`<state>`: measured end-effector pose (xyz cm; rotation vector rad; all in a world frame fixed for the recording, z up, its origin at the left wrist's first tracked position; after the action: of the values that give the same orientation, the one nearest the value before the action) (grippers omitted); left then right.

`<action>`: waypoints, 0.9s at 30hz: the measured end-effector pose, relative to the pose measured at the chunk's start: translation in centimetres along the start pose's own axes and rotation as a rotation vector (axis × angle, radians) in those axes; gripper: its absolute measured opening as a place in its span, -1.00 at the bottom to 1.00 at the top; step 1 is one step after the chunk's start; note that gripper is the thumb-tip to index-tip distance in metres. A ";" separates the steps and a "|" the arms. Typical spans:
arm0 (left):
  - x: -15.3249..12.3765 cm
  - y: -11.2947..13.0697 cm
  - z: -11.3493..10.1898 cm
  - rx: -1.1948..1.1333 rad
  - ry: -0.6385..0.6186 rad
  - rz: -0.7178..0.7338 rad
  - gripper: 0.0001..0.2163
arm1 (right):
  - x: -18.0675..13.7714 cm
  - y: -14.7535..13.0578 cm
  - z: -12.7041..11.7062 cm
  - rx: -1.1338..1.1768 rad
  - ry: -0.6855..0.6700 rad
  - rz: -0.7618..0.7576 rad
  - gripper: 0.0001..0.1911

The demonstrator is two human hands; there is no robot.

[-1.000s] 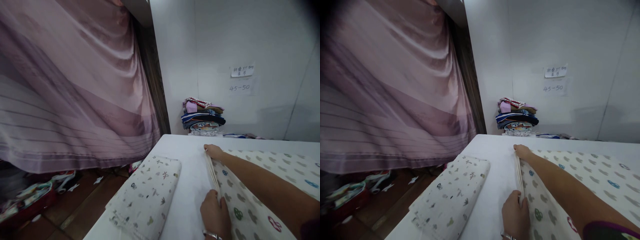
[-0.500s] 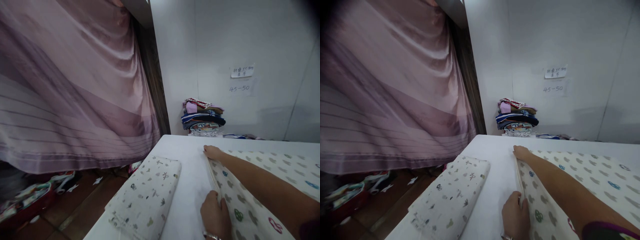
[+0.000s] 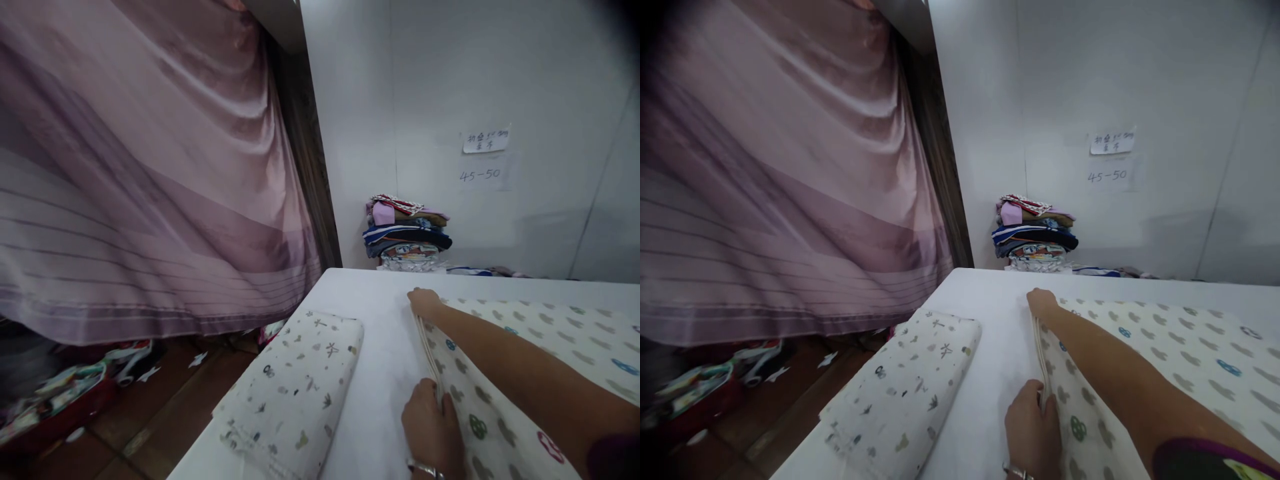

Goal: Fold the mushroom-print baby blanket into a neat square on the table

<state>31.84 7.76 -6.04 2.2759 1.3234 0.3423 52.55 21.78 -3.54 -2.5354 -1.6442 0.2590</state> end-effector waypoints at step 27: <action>0.3 0.1 -0.9 0.109 -0.012 -0.001 -0.78 | 1.6 1.9 1.0 0.615 -0.048 0.237 -0.70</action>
<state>31.74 8.22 -5.24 2.3627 1.3672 0.2615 54.70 22.44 -5.02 -2.2358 -1.0466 0.7236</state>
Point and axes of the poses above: each hand's wrist, its own x-axis towards the middle knuckle, its own z-axis out of the palm, y = z × x, the point moved 9 cm from there along x, towards the middle knuckle, and after that the axes turned 12 degrees about x, right-handed, at the moved point
